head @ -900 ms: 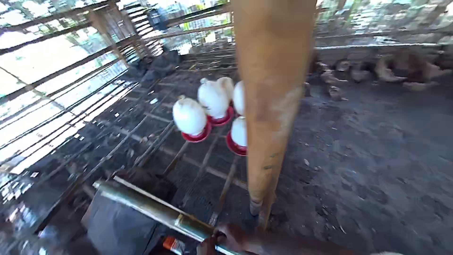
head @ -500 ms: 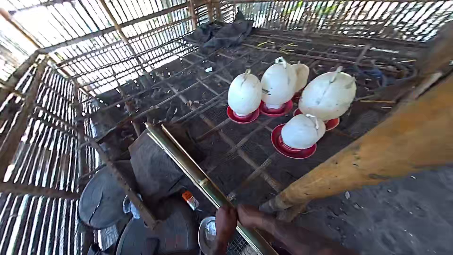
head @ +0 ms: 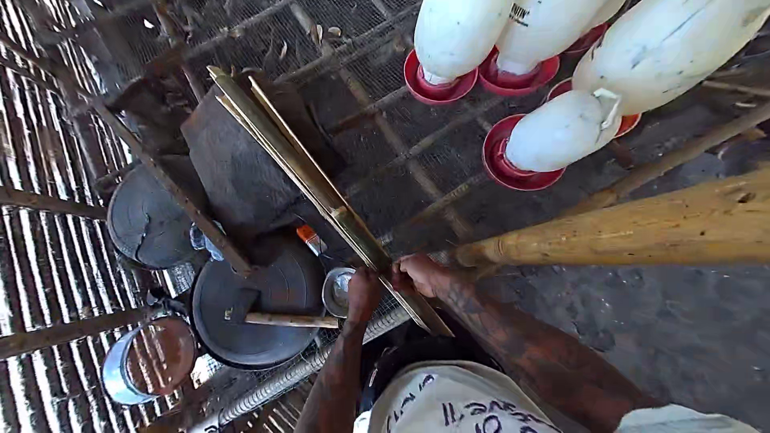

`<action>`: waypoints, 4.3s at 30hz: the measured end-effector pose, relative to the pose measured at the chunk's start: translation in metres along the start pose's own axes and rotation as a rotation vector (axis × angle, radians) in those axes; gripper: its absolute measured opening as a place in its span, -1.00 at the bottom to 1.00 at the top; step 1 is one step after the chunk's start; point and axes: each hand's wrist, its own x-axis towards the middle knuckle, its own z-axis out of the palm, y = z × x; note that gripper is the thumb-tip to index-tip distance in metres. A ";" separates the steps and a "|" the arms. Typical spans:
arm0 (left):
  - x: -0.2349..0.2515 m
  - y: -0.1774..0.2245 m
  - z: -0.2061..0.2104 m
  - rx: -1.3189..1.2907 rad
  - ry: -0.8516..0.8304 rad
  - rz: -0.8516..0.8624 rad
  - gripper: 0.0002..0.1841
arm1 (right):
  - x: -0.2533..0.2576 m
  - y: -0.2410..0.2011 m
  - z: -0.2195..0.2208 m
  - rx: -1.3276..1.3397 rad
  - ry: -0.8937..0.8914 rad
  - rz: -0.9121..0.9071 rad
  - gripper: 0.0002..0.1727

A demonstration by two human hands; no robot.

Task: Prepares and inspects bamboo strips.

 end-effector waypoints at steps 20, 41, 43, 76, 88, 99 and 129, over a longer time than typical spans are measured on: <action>0.034 0.006 -0.008 -0.587 -0.368 -0.176 -0.61 | -0.001 0.017 0.032 -0.929 0.180 -0.378 -0.56; 0.041 0.045 -0.021 0.242 -0.218 0.176 -0.72 | 0.000 0.036 0.043 -0.964 0.178 -0.482 -0.60; 0.043 0.031 -0.027 0.166 -0.254 0.296 -0.73 | 0.014 0.034 0.024 -0.929 0.140 -0.488 -0.63; 0.036 -0.034 0.040 0.377 0.796 0.801 -0.79 | 0.035 0.020 0.024 -0.360 0.443 -0.636 -0.83; 0.004 0.001 0.015 -0.514 0.063 0.106 -0.84 | 0.029 0.032 -0.003 -0.588 0.273 -0.889 -0.66; 0.006 0.003 0.020 -0.915 0.043 0.010 -0.76 | 0.027 0.040 0.005 -0.890 0.341 -1.074 -0.73; 0.021 -0.046 -0.109 -0.888 0.510 0.150 -0.73 | -0.003 0.009 -0.038 -0.477 0.424 -0.975 -0.66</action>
